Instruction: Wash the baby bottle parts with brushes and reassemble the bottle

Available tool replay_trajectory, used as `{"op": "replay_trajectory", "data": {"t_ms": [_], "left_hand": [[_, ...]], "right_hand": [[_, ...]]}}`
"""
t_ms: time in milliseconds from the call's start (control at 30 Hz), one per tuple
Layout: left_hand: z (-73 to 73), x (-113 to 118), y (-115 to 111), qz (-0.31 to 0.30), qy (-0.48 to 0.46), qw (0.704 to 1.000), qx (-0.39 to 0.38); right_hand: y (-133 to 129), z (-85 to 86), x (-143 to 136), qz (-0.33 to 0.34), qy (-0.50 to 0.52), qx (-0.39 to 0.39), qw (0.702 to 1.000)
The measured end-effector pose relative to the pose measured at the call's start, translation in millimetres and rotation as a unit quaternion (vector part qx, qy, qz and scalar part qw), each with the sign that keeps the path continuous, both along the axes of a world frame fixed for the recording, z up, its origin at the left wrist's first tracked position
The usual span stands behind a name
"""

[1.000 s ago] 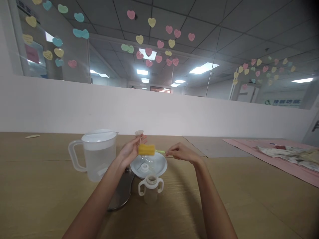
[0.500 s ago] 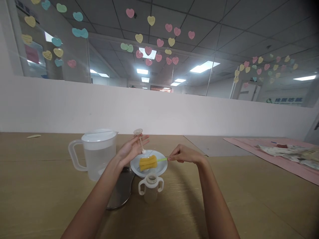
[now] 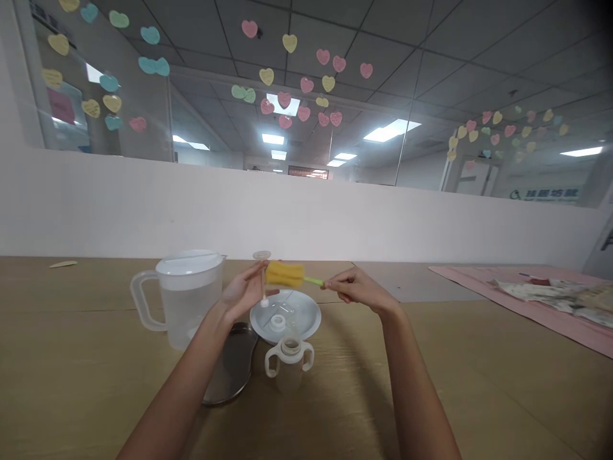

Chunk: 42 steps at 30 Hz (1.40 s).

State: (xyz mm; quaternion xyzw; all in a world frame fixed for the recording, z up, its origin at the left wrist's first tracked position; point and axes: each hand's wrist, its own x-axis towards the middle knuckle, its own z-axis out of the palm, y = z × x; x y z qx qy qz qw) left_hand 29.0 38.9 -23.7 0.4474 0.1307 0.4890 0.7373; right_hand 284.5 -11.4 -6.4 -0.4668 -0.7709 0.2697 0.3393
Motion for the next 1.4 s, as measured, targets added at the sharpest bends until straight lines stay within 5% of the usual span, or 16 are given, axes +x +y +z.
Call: {"op": "replay_trajectory", "data": {"t_ms": [200,400,600,900,1100,1400], "left_hand": [[-0.1,-3,1,-0.022,-0.007,1.000,0.007],[3.1,0,-4,-0.010,-0.010,1.000,0.010],[3.5,1,-3,0.019,-0.001,1.000,-0.005],[1.8,5,-6,0.080,0.002,0.995,0.053],[-0.2,7,-4,0.105,0.007,0.993,0.046],[5.6,5,-10,0.123,0.007,0.990,0.067]], "right_hand": [[10,-11.0,1,0.012,-0.121,-0.054,0.991],[3,-2.9,-5,0.008,0.006,0.001,1.000],[12,-11.1,-2,0.033,-0.115,-0.070,0.990],[2,-1.3,-5,-0.004,0.035,0.010,0.999],[6,-6.3,-3,-0.010,-0.085,-0.021,0.996],[-3,1.7,-8,0.020,-0.010,-0.006,1.000]]}}
